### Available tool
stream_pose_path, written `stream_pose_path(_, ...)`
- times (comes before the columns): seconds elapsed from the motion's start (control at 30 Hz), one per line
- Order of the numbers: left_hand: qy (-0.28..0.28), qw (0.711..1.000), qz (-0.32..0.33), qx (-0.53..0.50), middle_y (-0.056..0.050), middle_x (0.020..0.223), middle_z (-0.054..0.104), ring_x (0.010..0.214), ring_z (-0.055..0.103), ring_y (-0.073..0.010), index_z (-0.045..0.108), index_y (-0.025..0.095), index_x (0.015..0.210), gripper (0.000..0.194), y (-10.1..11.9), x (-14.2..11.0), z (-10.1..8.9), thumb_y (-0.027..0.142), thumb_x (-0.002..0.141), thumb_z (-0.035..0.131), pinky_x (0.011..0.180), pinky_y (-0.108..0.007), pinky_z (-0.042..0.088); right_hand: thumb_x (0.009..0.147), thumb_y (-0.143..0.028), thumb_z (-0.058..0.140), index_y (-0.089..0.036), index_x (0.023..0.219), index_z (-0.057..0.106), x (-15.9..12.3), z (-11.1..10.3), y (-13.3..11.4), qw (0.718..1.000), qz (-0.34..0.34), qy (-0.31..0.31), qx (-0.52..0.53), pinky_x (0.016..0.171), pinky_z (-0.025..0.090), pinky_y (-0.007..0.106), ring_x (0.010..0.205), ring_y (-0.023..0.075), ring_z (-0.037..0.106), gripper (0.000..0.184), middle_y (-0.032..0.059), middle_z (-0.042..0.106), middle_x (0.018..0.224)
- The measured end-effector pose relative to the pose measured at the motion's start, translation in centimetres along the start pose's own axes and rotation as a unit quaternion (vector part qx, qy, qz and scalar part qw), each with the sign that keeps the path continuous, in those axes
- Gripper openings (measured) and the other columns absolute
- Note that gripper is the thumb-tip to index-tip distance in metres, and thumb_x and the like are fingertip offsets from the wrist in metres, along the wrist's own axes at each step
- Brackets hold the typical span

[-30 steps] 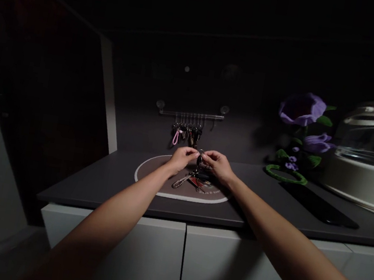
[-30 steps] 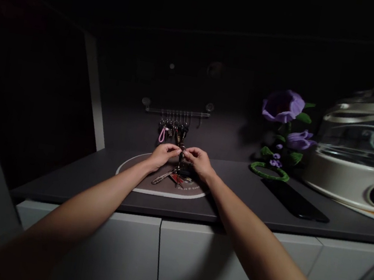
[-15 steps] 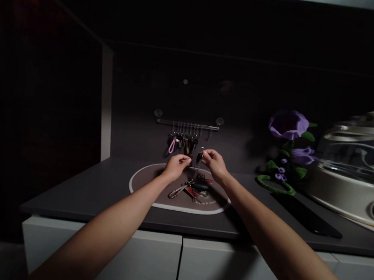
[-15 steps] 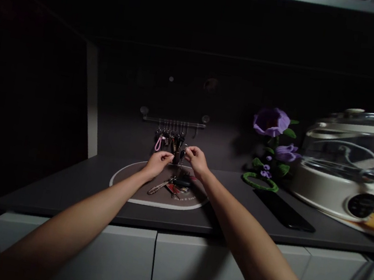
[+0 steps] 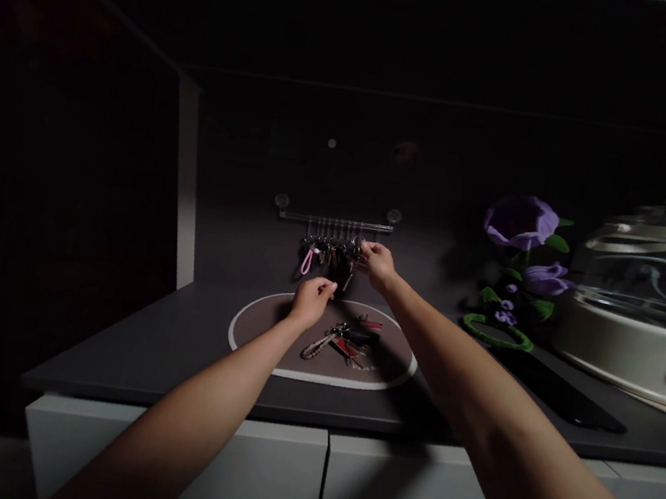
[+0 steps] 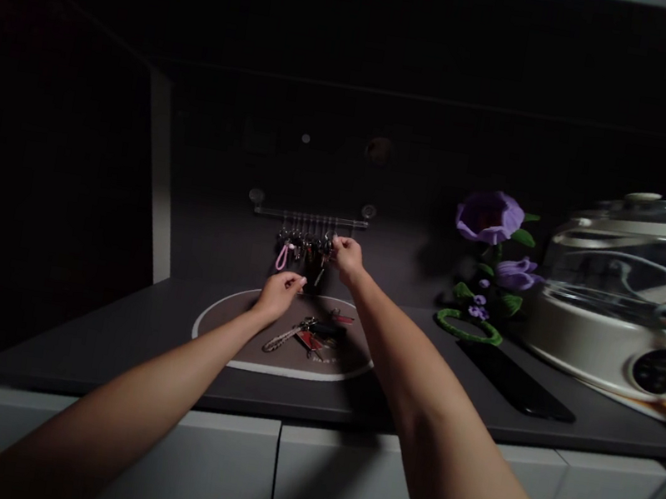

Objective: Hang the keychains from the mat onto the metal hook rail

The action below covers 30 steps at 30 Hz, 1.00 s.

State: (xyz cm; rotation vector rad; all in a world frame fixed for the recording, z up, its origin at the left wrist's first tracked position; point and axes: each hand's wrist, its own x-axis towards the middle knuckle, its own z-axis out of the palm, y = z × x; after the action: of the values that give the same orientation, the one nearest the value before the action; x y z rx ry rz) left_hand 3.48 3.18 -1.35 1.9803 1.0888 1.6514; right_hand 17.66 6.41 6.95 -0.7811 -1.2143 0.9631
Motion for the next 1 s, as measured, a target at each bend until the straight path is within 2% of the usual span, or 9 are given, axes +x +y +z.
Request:
stream_pose_path(0.2, 0.008, 1.0, 0.016, 0.024, -0.001, 0.061, 0.061, 0.059, 0.053, -0.0115, 0.06, 0.014, 0.067, 0.024, 0.1, -0.1, 0.0, 0.032, 0.077, 0.047, 0.059, -0.022, 0.038, 0.082, -0.019, 0.047, -0.015, 0.064, 0.046, 1.8, 1.3, 0.3, 0.999, 0.012, 0.042, 0.007, 0.048, 0.046, 0.02, 0.042, 0.006, 0.048, 0.019, -0.0041, 0.047, 0.048)
stream_pose_path(0.47, 0.007, 0.999, 0.02, 0.04, -0.002, 0.062, 0.061, 0.06, 0.054, -0.0115, 0.061, 0.014, 0.067, 0.023, 0.3, 0.0, -0.2, 0.03, 0.077, 0.048, 0.059, -0.022, 0.038, 0.082, -0.016, 0.045, -0.015, 0.06, 0.045, 3.4, 1.9, 1.2, 0.995, 0.014, 0.081, 0.051, 0.042, 0.043, 0.02, 0.036, 0.0062, 0.044, 0.022, -0.0045, 0.045, 0.043)
stream_pose_path(0.6, 0.009, 0.999, 0.02, 0.044, -0.001, 0.062, 0.061, 0.06, 0.053, -0.0114, 0.061, 0.014, 0.068, 0.024, 0.3, 0.0, -0.2, 0.031, 0.078, 0.047, 0.058, -0.022, 0.037, 0.08, -0.018, 0.048, -0.016, 0.059, 0.043, 3.5, 1.9, 1.7, 0.995, 0.016, 0.08, 0.048, 0.038, 0.039, 0.018, 0.034, 0.0062, 0.041, 0.022, -0.005, 0.043, 0.04)
stream_pose_path(0.77, 0.012, 0.998, 0.021, 0.053, -0.001, 0.061, 0.06, 0.058, 0.051, -0.0114, 0.061, 0.014, 0.065, 0.026, 0.4, -0.1, -0.4, 0.031, 0.078, 0.046, 0.058, -0.022, 0.037, 0.081, -0.019, 0.048, -0.016, 0.06, 0.044, 3.1, 1.2, 2.4, 0.995, 0.026, 0.082, 0.04, 0.043, 0.042, 0.019, 0.037, 0.006, 0.043, 0.021, -0.0056, 0.044, 0.042)
stream_pose_path(1.0, 0.014, 0.999, 0.012, 0.036, -0.001, 0.059, 0.06, 0.057, 0.052, -0.0116, 0.061, 0.014, 0.065, 0.023, 0.6, -0.2, -0.5, 0.03, 0.076, 0.048, 0.058, -0.022, 0.038, 0.077, -0.022, 0.052, -0.016, 0.064, 0.047, 2.4, 0.5, 3.0, 0.997, 0.01, 0.08, 0.02, 0.043, 0.04, 0.018, 0.04, 0.0065, 0.045, 0.015, -0.0052, 0.046, 0.045)
